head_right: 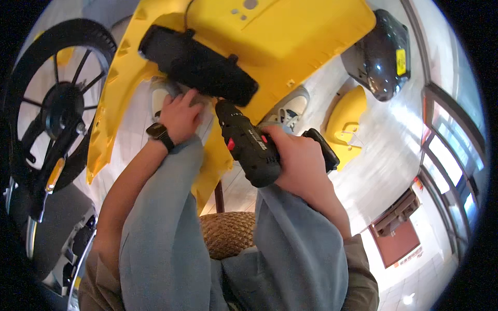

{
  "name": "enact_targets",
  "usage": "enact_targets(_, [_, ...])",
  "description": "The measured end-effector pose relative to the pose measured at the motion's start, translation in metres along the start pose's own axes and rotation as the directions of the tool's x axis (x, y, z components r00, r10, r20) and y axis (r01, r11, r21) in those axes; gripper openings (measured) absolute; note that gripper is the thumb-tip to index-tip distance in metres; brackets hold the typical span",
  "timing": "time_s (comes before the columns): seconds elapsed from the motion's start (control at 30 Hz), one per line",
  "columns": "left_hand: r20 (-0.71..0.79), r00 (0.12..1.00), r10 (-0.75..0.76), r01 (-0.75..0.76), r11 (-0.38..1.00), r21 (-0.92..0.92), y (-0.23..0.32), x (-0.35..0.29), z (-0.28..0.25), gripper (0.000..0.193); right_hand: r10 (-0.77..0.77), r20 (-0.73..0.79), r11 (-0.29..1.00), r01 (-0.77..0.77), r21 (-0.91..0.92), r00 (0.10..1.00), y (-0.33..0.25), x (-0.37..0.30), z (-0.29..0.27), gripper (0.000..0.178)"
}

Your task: Assemble the plastic body panels and internal components of an electric scooter.

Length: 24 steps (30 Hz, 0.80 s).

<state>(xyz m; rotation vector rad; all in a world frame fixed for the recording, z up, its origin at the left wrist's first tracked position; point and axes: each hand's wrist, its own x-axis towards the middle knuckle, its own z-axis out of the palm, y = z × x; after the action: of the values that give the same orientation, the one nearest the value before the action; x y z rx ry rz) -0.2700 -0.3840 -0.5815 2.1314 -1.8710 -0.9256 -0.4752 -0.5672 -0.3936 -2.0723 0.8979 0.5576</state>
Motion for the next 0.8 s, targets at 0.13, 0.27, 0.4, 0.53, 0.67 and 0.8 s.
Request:
enact_targets(0.13, [-0.021,0.999,-0.025,0.025,1.0,-0.003,-0.001,0.0,0.002,0.043,0.114,-0.208,0.979,-0.074,0.192,0.971,0.031,-0.031,-0.005,0.048])
enact_targets(0.27, [0.047,0.998,-0.051,0.05,0.999,0.008,0.0,0.004,-0.002,0.051,0.319,-0.442,0.91,-0.14,0.391,0.839,0.078,-0.067,0.023,0.041])
enact_targets(0.4, [0.027,0.997,-0.069,0.069,0.997,0.023,0.001,0.005,-0.001,0.053,0.43,-0.482,0.856,-0.175,0.487,0.763,0.102,-0.083,0.062,0.037])
enact_targets(0.53, [0.052,0.992,-0.111,0.108,0.992,0.063,0.002,0.008,-0.001,0.054,0.413,-0.612,0.866,-0.083,0.493,0.674,0.115,-0.085,0.091,0.042])
enact_targets(0.67, [0.066,0.993,-0.094,0.09,0.994,0.067,0.013,0.017,0.0,0.053,0.621,-0.599,0.771,-0.256,0.584,0.505,0.138,-0.077,0.118,0.051])
enact_targets(0.8, [0.03,0.994,-0.109,0.104,0.987,0.12,-0.001,0.008,0.0,0.053,0.661,-0.584,0.75,-0.439,0.494,0.471,0.164,-0.054,0.144,0.061])
